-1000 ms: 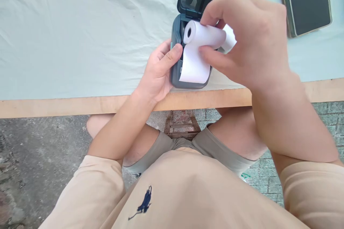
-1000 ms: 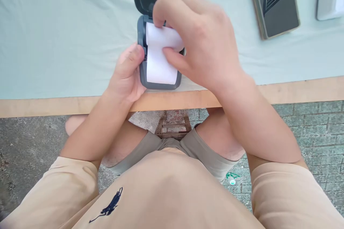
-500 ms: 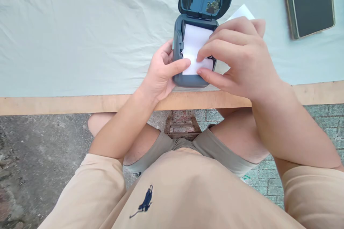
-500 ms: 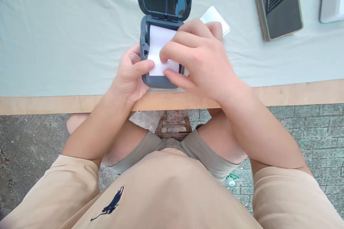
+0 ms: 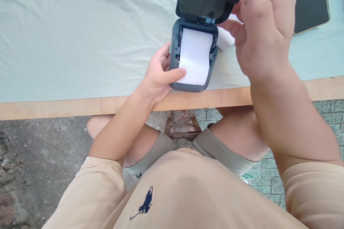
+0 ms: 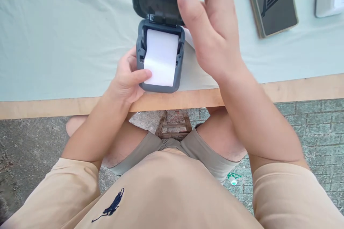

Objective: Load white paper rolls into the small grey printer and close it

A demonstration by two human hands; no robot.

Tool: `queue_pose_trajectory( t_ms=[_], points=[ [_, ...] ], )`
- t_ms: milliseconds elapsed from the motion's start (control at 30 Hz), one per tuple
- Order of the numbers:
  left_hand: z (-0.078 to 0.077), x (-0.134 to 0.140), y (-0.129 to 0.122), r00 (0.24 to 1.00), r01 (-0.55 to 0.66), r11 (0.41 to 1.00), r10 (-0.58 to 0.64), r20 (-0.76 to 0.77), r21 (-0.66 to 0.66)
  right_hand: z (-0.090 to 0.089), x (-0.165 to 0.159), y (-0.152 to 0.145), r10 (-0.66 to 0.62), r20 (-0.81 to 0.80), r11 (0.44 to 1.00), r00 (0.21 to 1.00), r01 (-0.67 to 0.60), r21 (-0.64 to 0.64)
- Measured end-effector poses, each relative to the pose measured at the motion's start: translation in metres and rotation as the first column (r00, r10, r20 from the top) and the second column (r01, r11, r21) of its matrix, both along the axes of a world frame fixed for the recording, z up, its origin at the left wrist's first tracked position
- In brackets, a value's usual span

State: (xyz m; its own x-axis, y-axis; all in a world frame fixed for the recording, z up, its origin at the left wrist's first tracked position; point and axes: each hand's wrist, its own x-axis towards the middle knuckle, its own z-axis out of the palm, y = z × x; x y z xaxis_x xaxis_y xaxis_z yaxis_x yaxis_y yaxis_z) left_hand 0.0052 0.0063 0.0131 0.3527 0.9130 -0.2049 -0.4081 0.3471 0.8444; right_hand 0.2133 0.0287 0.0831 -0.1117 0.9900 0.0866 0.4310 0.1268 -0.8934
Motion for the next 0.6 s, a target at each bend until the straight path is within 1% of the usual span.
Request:
queue_pose_trajectory(
  t_ms=[67,100,133,200,267,400,467,533,600],
  points=[
    [-0.003,-0.001,0.001,1.0,0.003,1.0,-0.003,-0.008,0.006,-0.002,0.0,-0.001,-0.013,-0.109,0.996,0.994,0.023,0.09],
    [-0.005,-0.001,0.002,1.0,0.006,1.0,-0.006,-0.01,0.006,-0.004,0.001,-0.001,0.005,-0.125,0.994,0.992,0.008,0.108],
    [-0.005,-0.002,0.003,1.0,0.013,1.0,-0.013,-0.009,0.006,-0.005,0.002,0.0,0.038,-0.108,0.994,0.993,-0.027,0.103],
    [-0.004,-0.003,0.004,0.999,0.041,0.999,-0.041,0.001,0.01,-0.009,0.004,0.0,0.097,-0.054,0.994,0.994,-0.094,0.058],
    [0.001,-0.002,0.002,0.998,0.056,0.998,-0.056,0.025,0.0,-0.012,0.006,0.0,0.139,-0.038,0.99,0.99,-0.14,-0.012],
    [0.015,0.001,-0.002,0.993,0.043,0.996,-0.034,0.117,-0.078,-0.018,0.01,-0.003,0.185,-0.04,0.974,0.982,-0.189,-0.122],
    [0.018,0.002,-0.002,0.993,0.025,0.99,-0.009,0.114,-0.141,-0.02,0.011,-0.003,0.201,-0.039,0.968,0.979,-0.205,-0.145],
    [0.018,0.004,-0.001,0.997,-0.005,0.981,0.02,0.077,-0.192,-0.02,0.011,-0.003,0.202,-0.021,0.968,0.979,-0.203,-0.149],
    [0.017,0.006,0.002,0.997,-0.032,0.977,0.045,0.059,-0.21,-0.018,0.008,-0.004,0.182,0.026,0.974,0.983,-0.176,-0.141]
  ],
)
